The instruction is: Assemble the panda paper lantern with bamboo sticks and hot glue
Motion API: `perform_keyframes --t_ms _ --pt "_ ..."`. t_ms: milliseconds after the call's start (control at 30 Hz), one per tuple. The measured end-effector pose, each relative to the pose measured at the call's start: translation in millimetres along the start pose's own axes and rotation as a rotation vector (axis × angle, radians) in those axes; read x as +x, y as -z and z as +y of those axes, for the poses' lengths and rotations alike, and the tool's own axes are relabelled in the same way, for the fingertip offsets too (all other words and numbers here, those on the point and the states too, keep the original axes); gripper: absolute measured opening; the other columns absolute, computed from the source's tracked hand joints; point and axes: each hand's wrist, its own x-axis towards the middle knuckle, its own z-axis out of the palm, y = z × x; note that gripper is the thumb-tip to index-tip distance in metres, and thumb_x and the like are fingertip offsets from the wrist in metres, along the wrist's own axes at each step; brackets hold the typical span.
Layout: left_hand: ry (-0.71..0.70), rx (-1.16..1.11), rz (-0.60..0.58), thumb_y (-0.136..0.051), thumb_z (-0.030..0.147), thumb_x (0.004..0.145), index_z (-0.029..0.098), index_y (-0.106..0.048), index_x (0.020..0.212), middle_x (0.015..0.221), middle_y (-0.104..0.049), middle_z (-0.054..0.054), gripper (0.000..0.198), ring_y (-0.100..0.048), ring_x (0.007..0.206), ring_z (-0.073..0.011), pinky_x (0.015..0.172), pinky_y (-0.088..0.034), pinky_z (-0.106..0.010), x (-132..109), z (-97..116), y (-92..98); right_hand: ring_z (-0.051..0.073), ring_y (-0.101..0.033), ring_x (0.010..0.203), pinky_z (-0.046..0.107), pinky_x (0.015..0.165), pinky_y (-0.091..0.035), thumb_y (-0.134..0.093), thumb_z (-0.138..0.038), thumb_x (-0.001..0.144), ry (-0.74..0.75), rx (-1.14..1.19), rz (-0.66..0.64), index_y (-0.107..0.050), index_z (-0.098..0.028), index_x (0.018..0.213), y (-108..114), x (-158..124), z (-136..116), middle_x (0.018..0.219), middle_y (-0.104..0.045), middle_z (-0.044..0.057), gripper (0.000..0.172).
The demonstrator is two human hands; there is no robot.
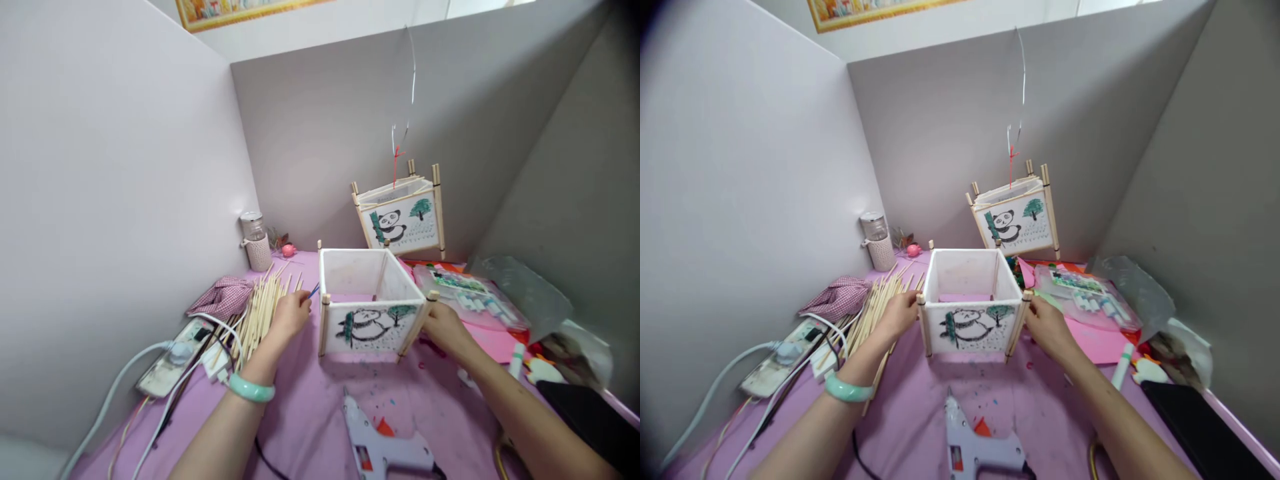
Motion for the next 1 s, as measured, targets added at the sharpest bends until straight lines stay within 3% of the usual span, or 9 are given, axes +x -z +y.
perform_keyframes --t_ms 100,200,467,667,1000 --pt "0.025 -0.01 0.006 -0.047 0.017 0.084 0.015 -0.071 0.102 0.09 -0.073 -0.009 0.03 -0.067 0.083 -0.019 0.076 -0.048 -0.027 -17 -9 -4.9 0.017 -0.064 0.063 0.026 0.054 -0.049 -0.045 -0.034 0.083 -0.085 0.062 -0.055 -0.067 -0.017 0.094 -3 -25 5 0.08 -0.07 0.004 0.03" --pt "0.036 -0.017 -0.008 -0.049 0.016 0.083 0.014 -0.069 0.103 0.089 -0.073 -0.009 0.029 -0.068 0.081 -0.0184 0.076 -0.048 -0.027 -38 -16 -10.6 0.019 -0.067 0.07 0.025 0.053 -0.049 -0.043 -0.037 0.083 -0.167 0.121 -0.03 -0.064 -0.017 0.104 -15 -46 11 0.089 -0.071 0.007 0.035" --pt "-0.036 -0.072 -0.104 -0.055 0.008 0.074 0.011 -0.062 0.116 0.096 -0.073 -0.008 0.042 -0.067 0.086 -0.0165 0.079 -0.048 -0.023 -85 -25 -20.8 0.021 -0.068 0.077 0.032 0.076 -0.048 -0.043 -0.023 0.078 -0.102 0.027 0.014 -0.065 -0.017 0.107 -39 -67 21 0.086 -0.073 0.006 0.037" --pt "-0.097 -0.122 -0.103 -0.056 0.019 0.078 0.012 -0.062 0.115 0.092 -0.074 -0.009 0.039 -0.067 0.085 -0.0186 0.076 -0.048 -0.026 -90 -24 -27.1 0.023 -0.067 0.083 0.033 0.077 -0.048 -0.043 -0.027 0.079 -0.028 -0.081 0.036 -0.065 -0.016 0.106 -43 -75 20 0.086 -0.073 0.007 0.036" --pt "-0.124 -0.146 -0.08 -0.053 0.02 0.078 0.013 -0.07 0.101 0.077 -0.073 -0.008 0.029 -0.067 0.08 -0.0202 0.076 -0.047 -0.028 -88 -24 -28.3 0.024 -0.065 0.09 0.033 0.078 -0.047 -0.043 -0.025 0.08 0.073 -0.247 -0.028 -0.064 -0.016 0.105 -42 -84 11 0.097 -0.072 0.008 0.034"
